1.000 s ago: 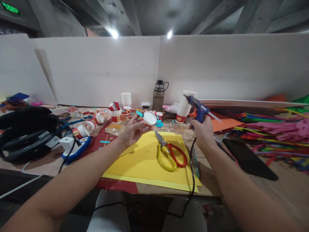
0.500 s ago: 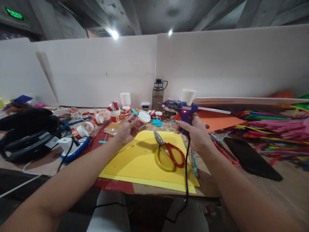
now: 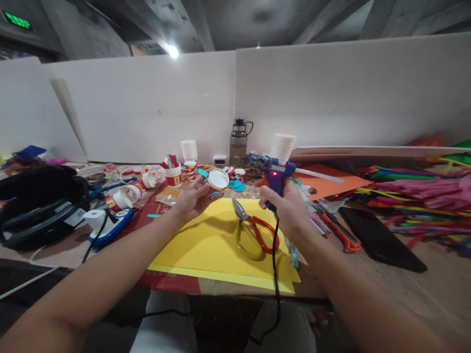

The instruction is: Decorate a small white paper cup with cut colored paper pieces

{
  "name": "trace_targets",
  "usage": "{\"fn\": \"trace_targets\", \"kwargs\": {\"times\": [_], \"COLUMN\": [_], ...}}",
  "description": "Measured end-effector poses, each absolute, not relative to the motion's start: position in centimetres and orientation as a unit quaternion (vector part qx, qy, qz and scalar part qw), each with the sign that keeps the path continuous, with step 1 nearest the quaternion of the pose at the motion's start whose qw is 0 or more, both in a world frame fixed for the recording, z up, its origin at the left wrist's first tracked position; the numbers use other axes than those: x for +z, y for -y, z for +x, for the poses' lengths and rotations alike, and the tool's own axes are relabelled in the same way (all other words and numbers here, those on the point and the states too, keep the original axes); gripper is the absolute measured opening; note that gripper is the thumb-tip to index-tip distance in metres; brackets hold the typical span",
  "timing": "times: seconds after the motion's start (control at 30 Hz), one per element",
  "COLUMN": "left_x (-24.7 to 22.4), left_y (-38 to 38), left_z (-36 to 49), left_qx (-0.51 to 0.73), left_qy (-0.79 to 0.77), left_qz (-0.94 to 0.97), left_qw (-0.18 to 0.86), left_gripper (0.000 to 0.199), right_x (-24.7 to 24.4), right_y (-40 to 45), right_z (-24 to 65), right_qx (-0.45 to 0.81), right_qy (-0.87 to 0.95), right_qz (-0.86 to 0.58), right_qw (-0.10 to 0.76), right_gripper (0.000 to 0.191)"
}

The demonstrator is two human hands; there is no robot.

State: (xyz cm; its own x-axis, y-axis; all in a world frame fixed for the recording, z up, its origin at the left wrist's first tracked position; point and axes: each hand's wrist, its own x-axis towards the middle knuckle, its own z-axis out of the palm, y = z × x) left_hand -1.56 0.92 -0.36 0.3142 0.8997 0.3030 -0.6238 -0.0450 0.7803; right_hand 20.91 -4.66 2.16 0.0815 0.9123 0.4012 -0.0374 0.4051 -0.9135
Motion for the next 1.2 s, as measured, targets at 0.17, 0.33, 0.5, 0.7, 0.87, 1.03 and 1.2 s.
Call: {"fn": "trace_targets", "kwargs": {"times": [0.17,0.33,0.5,0.7,0.87,1.03,1.2], "left_x": [0.0,-0.2,-0.3,-0.1,-0.1,-0.2,-0.3], "left_y": [0.8,1.6,1.7,2.0,1.9,1.8,1.2], "left_z": [-0.5,0.0,-0.1,-0.2,-0.3,-0.4,-0.2], "left_qx": [0.517,0.494,0.47,0.466,0.458,0.459,0.483], "left_qy": [-0.144,-0.128,-0.125,-0.127,-0.127,-0.119,-0.147], "left_qz": [0.488,0.511,0.526,0.511,0.506,0.518,0.515], "left_qw": [0.688,0.691,0.698,0.711,0.72,0.712,0.693], "left_gripper": [0.069,0.062,0.06,0.07,0.074,0.075,0.062], "right_x": [1.7,1.4,1.3,1.8,1.9,1.9,2.4], "right_y": [4.3,4.4,4.6,5.0,5.2,5.1,5.9], "right_z": [20.3,20.0,19.8,19.4,19.3,19.6,19.8], "right_qx": [0.396,0.352,0.377,0.459,0.489,0.475,0.427], "right_qy": [0.504,0.531,0.536,0.49,0.464,0.464,0.499], "right_qz": [-0.438,-0.472,-0.444,-0.4,-0.387,-0.382,-0.37], "right_qw": [0.63,0.609,0.611,0.623,0.628,0.643,0.657], "right_gripper": [0.047,0.053,0.056,0.047,0.042,0.037,0.027]}}
